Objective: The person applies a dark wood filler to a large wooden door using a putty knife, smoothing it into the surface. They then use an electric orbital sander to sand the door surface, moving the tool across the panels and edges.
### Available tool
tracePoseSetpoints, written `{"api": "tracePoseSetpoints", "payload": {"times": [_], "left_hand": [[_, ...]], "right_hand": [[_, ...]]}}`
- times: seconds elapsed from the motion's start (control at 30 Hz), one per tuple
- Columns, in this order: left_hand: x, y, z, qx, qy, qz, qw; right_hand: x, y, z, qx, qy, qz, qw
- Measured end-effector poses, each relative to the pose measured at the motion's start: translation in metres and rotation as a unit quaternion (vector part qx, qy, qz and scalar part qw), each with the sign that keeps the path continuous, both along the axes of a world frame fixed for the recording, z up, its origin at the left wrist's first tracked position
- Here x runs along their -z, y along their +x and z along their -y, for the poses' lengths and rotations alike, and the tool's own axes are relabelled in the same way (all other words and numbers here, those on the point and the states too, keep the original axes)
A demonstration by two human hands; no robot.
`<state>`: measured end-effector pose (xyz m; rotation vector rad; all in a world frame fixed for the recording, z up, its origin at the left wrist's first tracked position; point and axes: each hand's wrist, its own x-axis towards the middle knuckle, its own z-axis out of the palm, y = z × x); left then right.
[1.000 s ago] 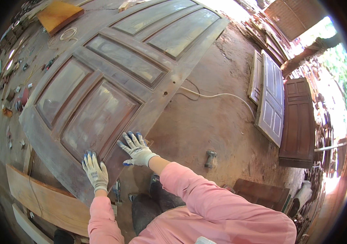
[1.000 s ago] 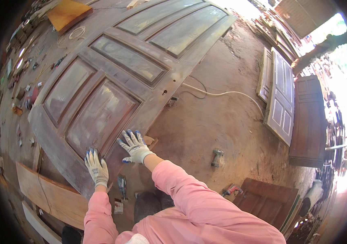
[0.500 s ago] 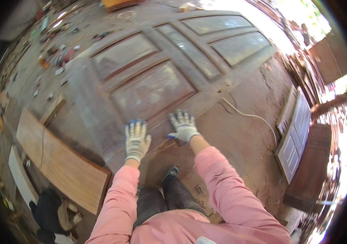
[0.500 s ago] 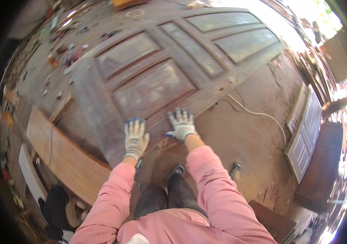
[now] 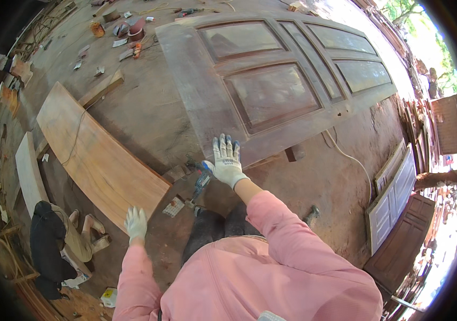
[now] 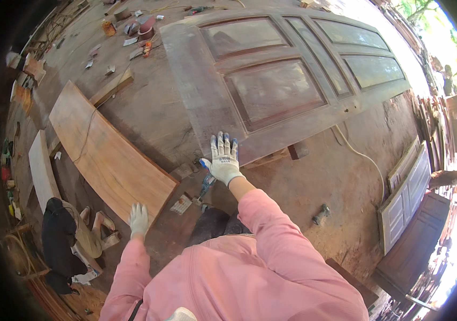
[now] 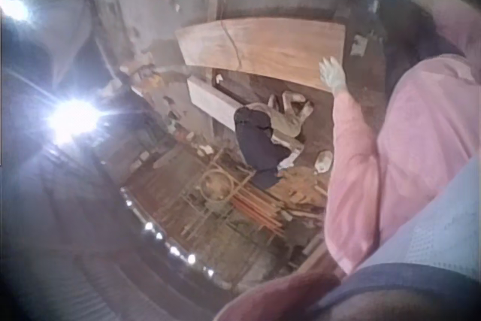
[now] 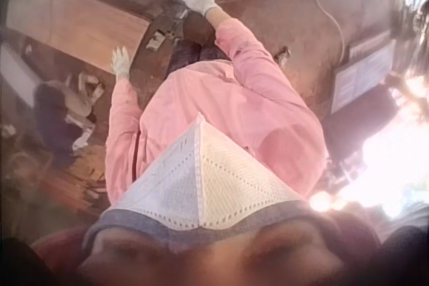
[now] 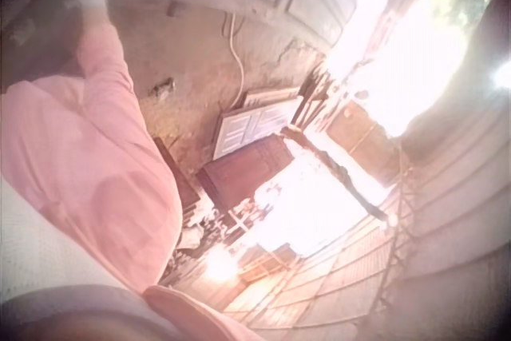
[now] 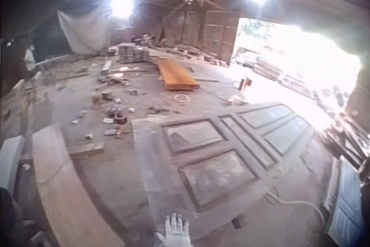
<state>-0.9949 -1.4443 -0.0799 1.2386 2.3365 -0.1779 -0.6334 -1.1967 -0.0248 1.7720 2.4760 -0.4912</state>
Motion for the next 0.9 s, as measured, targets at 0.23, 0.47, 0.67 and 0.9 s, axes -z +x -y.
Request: {"api": "tracePoseSetpoints", "payload": {"times": [0.23,0.47,0.67,0.9], "left_hand": [[-0.004,-0.058,0.278,-0.161,-0.101,0.066,0.980],[-0.011,-0.042,0.290,-0.302,-0.118,0.214,0.922],[-0.033,-0.067,0.159,-0.303,-0.018,0.234,0.924],[-0.019,-0.156,0.047,-0.293,-0.055,0.204,0.932]], "right_hand": [[0.003,-0.041,-0.056,0.015,0.091,0.000,0.996],[-0.014,-0.103,-0.128,0.111,0.053,0.006,0.992],[-0.020,-0.132,-0.219,0.127,0.061,0.019,0.990],[-0.004,-0.194,-0.421,0.070,0.100,0.016,0.992]]}}
